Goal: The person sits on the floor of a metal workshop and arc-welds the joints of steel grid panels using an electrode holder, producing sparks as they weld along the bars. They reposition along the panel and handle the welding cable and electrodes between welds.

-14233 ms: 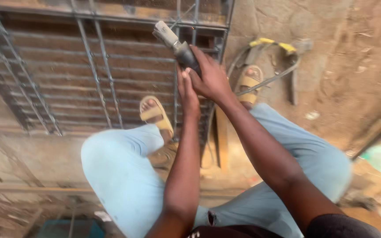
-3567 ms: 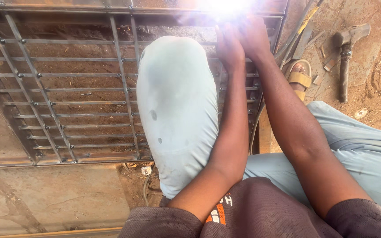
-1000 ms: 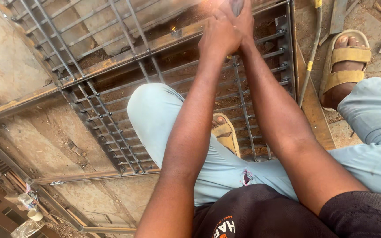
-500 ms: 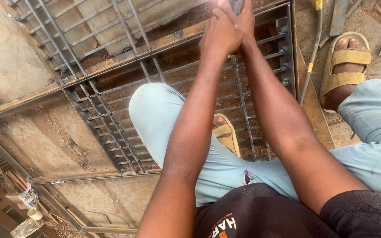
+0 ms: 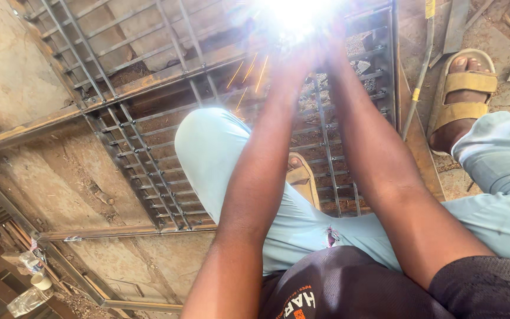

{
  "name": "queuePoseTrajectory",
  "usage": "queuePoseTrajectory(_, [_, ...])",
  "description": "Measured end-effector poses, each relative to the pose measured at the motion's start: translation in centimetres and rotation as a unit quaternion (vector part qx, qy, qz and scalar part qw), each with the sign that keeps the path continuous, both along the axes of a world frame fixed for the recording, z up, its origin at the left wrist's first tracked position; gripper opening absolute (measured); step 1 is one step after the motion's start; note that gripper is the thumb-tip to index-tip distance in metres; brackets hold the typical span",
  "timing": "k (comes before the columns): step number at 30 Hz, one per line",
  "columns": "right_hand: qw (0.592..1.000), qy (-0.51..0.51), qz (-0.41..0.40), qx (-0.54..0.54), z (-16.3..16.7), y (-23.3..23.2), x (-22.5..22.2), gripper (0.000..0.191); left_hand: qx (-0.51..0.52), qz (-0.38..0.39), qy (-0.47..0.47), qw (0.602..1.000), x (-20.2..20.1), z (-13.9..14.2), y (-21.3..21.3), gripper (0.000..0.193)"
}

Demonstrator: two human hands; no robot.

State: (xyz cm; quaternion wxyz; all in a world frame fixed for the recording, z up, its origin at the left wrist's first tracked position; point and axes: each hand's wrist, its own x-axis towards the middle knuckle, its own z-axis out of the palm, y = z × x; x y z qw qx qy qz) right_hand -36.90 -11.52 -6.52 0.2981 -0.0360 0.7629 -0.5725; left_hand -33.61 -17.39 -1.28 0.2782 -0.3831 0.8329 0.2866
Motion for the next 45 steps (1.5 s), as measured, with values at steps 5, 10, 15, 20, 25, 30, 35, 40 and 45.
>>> queuePoseTrajectory(5, [1.0, -0.017, 0.001, -0.004, 0.9, -0.3, -0.5, 0.057, 0.007, 0.011, 0.0, 1.0, 0.3, 0.0, -0.2, 0.057])
queuePoseTrajectory(10, [1.0, -0.007, 0.007, -0.016, 0.2, -0.3, -0.5, 0.06, 0.007, 0.004, 0.0, 1.0, 0.3, 0.0, -0.2, 0.056])
queuePoseTrajectory(15, [0.999, 0.032, 0.011, 0.017, -1.5, -0.4, -0.7, 0.064, 0.008, 0.006, -0.001, 1.0, 0.1, 0.0, -0.3, 0.055])
queuePoseTrajectory(20, [0.998, 0.052, 0.012, -0.015, -3.1, 0.0, -0.1, 0.055, 0.009, 0.002, -0.005, 1.0, -0.2, 0.0, -0.2, 0.054])
queuePoseTrajectory(25, [0.999, 0.047, 0.003, -0.011, -3.5, 0.2, 0.3, 0.052, 0.006, 0.004, -0.008, 1.0, 0.0, 0.1, -0.3, 0.053])
queuePoseTrajectory(30, [0.999, 0.051, -0.007, -0.012, -2.7, 0.0, 0.2, 0.049, 0.002, -0.001, -0.011, 1.0, 0.0, 0.0, -0.4, 0.052])
queuePoseTrajectory(35, [0.998, 0.052, -0.015, -0.011, -1.7, -0.2, -0.1, 0.046, 0.005, -0.001, -0.013, 1.0, 0.0, -0.5, -0.4, 0.051])
queuePoseTrajectory(40, [0.998, 0.052, -0.033, -0.02, -1.0, -0.4, 0.1, 0.043, 0.007, 0.004, -0.012, 1.0, 0.2, -0.7, -0.4, 0.051])
queuePoseTrajectory(45, [0.992, 0.063, -0.089, -0.063, -1.1, 0.2, 0.6, 0.04, 0.015, 0.01, -0.002, 1.0, -0.2, -0.5, -0.3, 0.05])
